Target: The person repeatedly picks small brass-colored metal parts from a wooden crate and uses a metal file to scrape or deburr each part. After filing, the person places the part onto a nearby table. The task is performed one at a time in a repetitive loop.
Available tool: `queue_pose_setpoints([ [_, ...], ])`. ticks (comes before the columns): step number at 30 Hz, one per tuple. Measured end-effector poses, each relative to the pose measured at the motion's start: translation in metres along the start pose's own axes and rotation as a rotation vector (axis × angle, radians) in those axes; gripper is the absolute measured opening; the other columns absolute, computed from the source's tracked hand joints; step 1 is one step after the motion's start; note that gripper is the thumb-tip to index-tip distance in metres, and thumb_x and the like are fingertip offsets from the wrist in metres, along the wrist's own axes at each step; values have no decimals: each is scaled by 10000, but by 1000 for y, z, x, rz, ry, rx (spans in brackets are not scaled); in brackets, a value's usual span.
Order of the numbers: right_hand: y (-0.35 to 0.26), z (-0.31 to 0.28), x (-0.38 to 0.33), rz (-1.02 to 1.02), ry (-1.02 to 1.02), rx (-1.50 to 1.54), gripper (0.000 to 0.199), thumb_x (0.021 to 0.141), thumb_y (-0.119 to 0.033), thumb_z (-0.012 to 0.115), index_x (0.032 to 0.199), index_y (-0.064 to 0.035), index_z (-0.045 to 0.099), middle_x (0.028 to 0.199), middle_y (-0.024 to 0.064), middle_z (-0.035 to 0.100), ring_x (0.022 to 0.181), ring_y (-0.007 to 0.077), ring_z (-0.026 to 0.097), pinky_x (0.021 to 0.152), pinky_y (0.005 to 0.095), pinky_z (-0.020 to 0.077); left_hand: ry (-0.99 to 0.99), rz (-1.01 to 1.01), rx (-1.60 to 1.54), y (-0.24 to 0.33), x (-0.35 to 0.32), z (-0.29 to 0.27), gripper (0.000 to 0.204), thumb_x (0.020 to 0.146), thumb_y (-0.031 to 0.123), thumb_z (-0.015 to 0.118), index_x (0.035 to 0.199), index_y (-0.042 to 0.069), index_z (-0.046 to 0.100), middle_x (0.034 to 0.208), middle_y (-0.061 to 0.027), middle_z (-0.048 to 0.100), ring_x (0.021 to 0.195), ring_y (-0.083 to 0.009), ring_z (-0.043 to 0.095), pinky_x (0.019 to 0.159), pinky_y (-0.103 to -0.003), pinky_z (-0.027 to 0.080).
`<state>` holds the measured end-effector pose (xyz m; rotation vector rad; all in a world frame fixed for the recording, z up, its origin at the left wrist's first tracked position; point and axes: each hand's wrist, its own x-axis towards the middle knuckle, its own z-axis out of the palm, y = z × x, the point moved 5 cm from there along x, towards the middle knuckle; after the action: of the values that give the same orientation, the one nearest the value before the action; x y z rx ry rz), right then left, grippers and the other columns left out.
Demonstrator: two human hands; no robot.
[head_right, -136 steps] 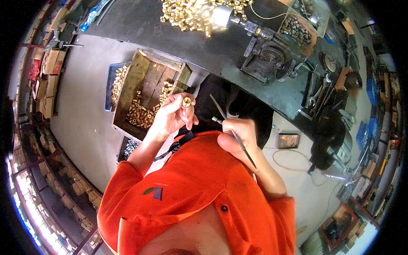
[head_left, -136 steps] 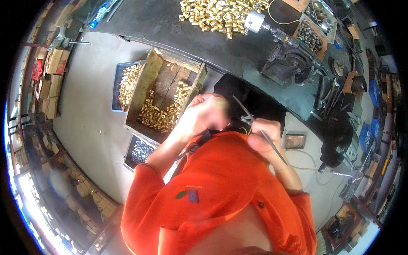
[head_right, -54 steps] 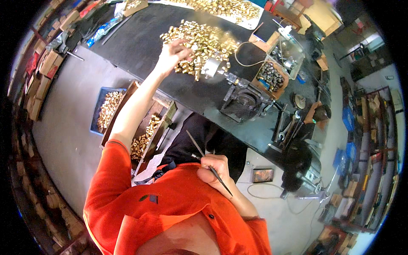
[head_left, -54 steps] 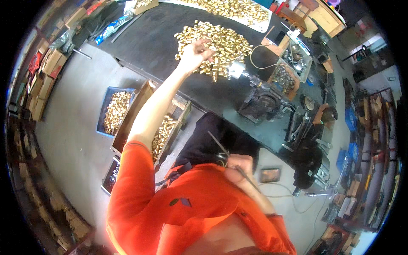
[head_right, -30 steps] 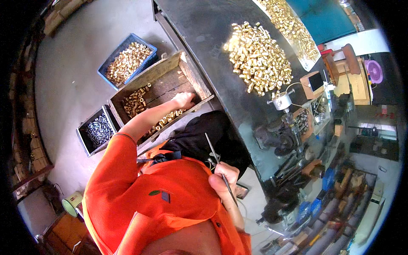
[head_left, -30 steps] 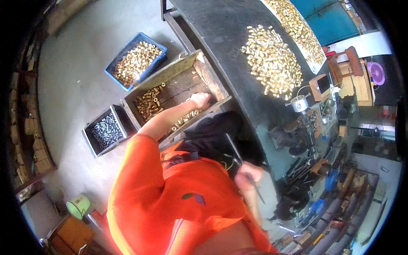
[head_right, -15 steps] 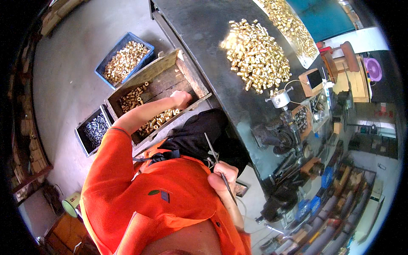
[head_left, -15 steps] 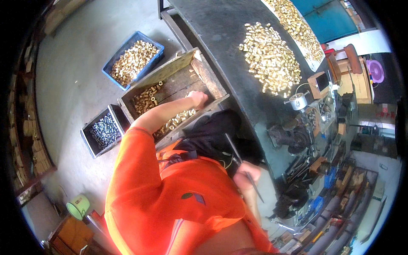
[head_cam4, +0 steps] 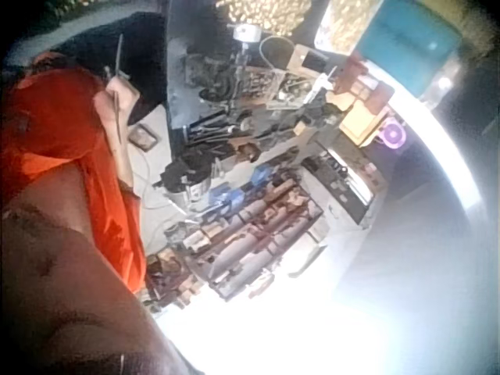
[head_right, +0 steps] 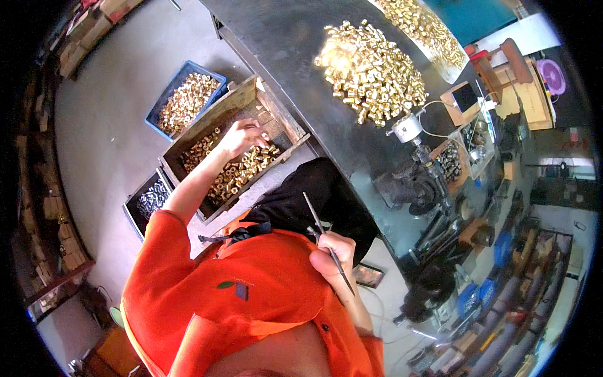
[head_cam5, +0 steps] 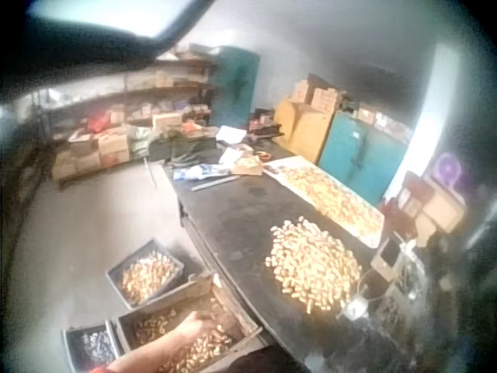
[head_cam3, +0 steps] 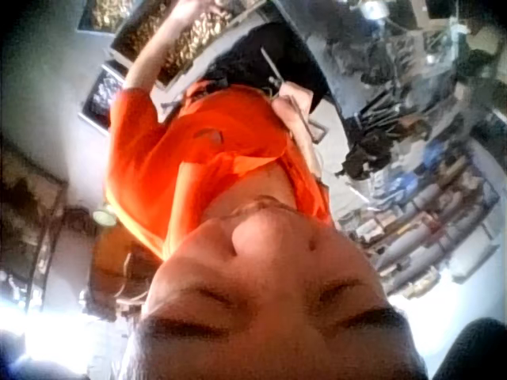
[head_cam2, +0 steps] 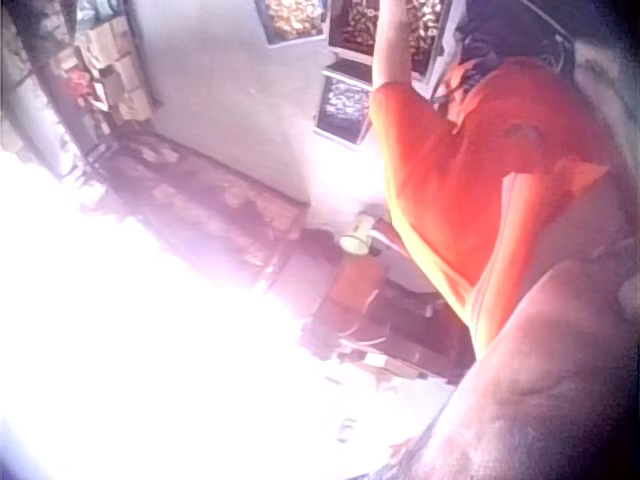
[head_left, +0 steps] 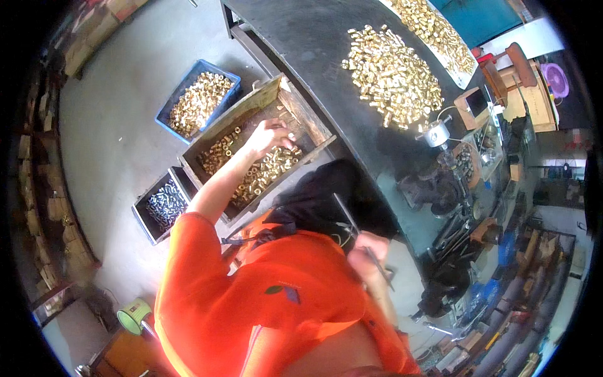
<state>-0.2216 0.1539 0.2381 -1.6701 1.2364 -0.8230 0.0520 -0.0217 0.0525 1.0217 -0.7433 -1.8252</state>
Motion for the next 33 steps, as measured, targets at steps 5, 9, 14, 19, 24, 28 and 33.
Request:
queue_pose_setpoints([
  [5,-2,0,1,-4,-23,72,250,567,-32,574,560,-34,324,523,48,285,460,156,299,450,306,211,-69,86,-294,16,-26,21,185,872,114,608,1002,-6,553,880,-149,629,708,-214,629,790,-408,528],
  [9,1,-4,-2,-27,22,18,250,575,-34,570,559,-30,320,515,49,287,456,160,296,448,311,212,-249,69,-272,24,-43,74,198,882,160,620,1015,19,581,740,-45,604,659,-143,601,760,-372,535],
  [14,0,-15,-1,-47,36,75,264,596,-71,590,548,-32,333,515,58,305,455,167,323,445,321,225,-399,15,-214,13,-74,140,178,874,145,633,1008,34,593,832,-41,574,578,-108,536,597,-328,538],
  [19,-1,-28,-1,-85,59,64,413,720,-286,645,569,-33,356,537,63,324,467,181,343,453,326,244,-493,-29,226,12,-104,181,193,817,94,702,939,-15,600,820,-56,605,543,-98,565,507,-219,487],
  [24,-15,-32,1,-80,50,38,320,674,-195,632,587,-27,374,546,74,342,468,194,364,457,326,270,-535,40,396,16,-117,197,199,742,-30,735,904,-20,618,836,-44,610,602,-76,581,502,-201,478],
  [28,-12,-30,0,-93,56,20,256,642,-112,627,592,-27,391,550,86,362,463,206,376,453,330,289,-536,76,430,17,-117,203,213,738,-67,720,926,-33,625,815,-45,595,628,-79,583,526,-208,483],
  [33,-17,-30,1,-79,57,-12,221,619,-69,633,601,-28,416,547,106,407,451,262,419,447,345,325,-578,195,577,23,-119,208,219,724,-83,702,923,-27,633,796,-37,580,663,-92,587,548,-242,482],
])
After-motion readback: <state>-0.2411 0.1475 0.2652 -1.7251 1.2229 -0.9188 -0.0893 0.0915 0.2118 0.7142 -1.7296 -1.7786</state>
